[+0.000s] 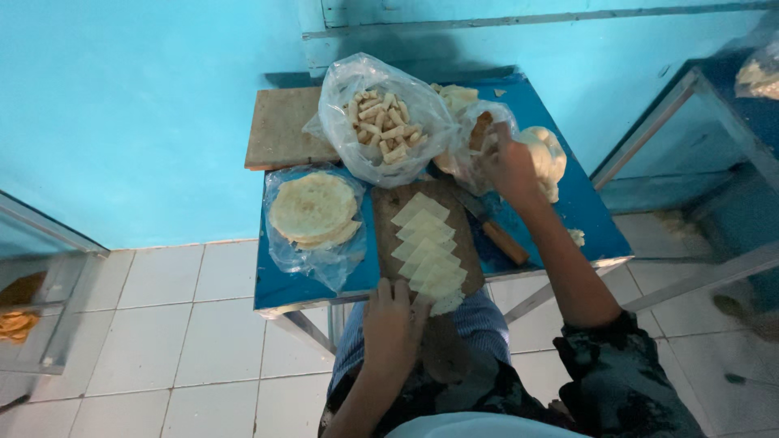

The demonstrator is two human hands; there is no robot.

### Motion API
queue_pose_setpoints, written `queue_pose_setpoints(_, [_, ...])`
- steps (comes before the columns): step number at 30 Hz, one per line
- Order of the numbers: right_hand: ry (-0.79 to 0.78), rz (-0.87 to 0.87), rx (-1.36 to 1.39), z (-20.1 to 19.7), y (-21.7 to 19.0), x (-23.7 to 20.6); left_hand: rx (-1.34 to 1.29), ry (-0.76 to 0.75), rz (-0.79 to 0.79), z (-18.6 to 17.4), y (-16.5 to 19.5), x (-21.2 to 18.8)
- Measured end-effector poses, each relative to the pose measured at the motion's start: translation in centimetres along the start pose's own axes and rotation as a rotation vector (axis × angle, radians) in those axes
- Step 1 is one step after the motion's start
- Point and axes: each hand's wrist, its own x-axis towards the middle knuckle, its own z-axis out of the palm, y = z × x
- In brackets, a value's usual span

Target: The person cuts a thin dough sheet into small diamond pieces on a wooden board using a knife, then arranges the cut pieces. They scoop filling from a plastic bag with a spoon and place it onto the dough pieces, folding or stacking dough over the filling on the board.

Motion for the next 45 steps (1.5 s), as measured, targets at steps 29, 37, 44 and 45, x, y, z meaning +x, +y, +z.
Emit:
queue_pose_setpoints(29, [0.343,-0.007,0.316,-0.2,4.2,1.1,0.161,-0.141,-0.175,3.2,-0.7,-0.9])
queue_pose_setpoints(37, [0.319,0.197,0.772,-3.8,7.4,-1.2,0.051,-0.103,-0.194,1.6,-0.9,-0.5])
queue_pose_setpoints(44, [0.206,0.268,0.884,-6.3,2.8,-7.1,-0.166,-0.201,-0.218,1.5,-1.2,-0.7])
queue_pose_setpoints(45, [0.175,0.343,0.865,-6.3,1.7,-8.3,-0.138,-0.209,-0.218,1.6,-1.1,-0.7])
